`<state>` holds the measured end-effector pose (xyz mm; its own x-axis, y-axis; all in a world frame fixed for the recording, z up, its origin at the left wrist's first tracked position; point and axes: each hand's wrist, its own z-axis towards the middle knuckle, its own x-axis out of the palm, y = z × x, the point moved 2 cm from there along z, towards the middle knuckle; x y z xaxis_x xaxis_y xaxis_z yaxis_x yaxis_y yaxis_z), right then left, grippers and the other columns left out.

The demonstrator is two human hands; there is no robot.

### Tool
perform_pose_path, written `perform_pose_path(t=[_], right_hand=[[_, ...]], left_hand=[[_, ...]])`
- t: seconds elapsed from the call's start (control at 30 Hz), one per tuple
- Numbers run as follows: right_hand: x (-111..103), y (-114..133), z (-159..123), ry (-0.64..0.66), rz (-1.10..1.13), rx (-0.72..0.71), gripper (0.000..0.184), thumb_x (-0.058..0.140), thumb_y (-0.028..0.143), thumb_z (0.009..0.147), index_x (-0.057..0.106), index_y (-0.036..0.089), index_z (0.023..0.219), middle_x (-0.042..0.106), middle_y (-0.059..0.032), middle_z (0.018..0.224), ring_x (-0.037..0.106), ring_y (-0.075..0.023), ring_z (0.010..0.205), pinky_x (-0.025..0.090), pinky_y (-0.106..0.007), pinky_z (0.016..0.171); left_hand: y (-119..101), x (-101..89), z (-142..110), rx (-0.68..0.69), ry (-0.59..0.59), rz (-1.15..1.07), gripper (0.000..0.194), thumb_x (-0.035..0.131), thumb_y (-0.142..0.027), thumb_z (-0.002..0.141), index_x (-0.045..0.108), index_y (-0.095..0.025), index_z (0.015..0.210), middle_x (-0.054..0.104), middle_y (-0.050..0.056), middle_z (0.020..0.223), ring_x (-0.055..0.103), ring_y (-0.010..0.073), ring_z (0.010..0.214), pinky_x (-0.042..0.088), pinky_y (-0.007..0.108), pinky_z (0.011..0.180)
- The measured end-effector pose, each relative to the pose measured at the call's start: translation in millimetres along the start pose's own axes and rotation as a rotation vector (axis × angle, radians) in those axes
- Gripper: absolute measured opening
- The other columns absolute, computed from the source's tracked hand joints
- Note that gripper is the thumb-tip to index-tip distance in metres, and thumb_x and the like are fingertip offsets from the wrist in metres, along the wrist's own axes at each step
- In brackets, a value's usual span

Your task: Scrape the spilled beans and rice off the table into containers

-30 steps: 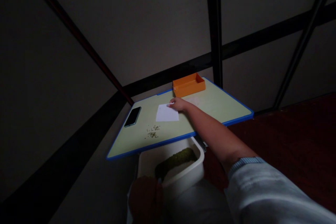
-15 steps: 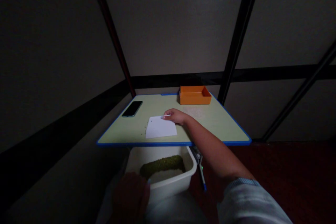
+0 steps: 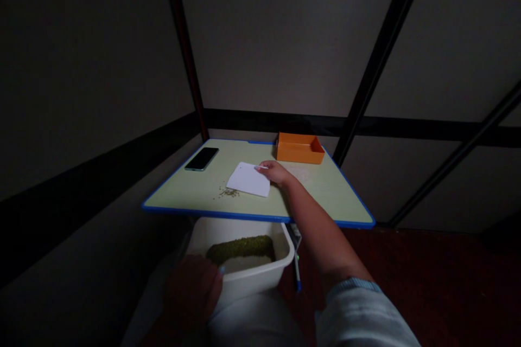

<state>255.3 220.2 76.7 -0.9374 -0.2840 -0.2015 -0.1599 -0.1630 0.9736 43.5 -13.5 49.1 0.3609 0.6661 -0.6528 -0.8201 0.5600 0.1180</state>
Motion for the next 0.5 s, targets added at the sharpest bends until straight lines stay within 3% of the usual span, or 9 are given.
perform_pose_path(t=[0.5], right_hand=[[-3.8, -1.3, -1.7, -0.022, -0.108, -0.018, 0.044, 0.063, 0.056, 0.056, 0.048, 0.015, 0.063, 0.044, 0.0055, 0.051, 0.036, -0.0059, 0.044, 0.025, -0.021, 0.042]], left_hand=[[-1.5, 1.9, -2.2, -0.013, 0.006, 0.005, 0.021, 0.046, -0.021, 0.075, 0.045, -0.021, 0.054, 0.045, -0.002, 0.05, 0.041, 0.0136, 0.054, 0.032, 0.03, 0.06]])
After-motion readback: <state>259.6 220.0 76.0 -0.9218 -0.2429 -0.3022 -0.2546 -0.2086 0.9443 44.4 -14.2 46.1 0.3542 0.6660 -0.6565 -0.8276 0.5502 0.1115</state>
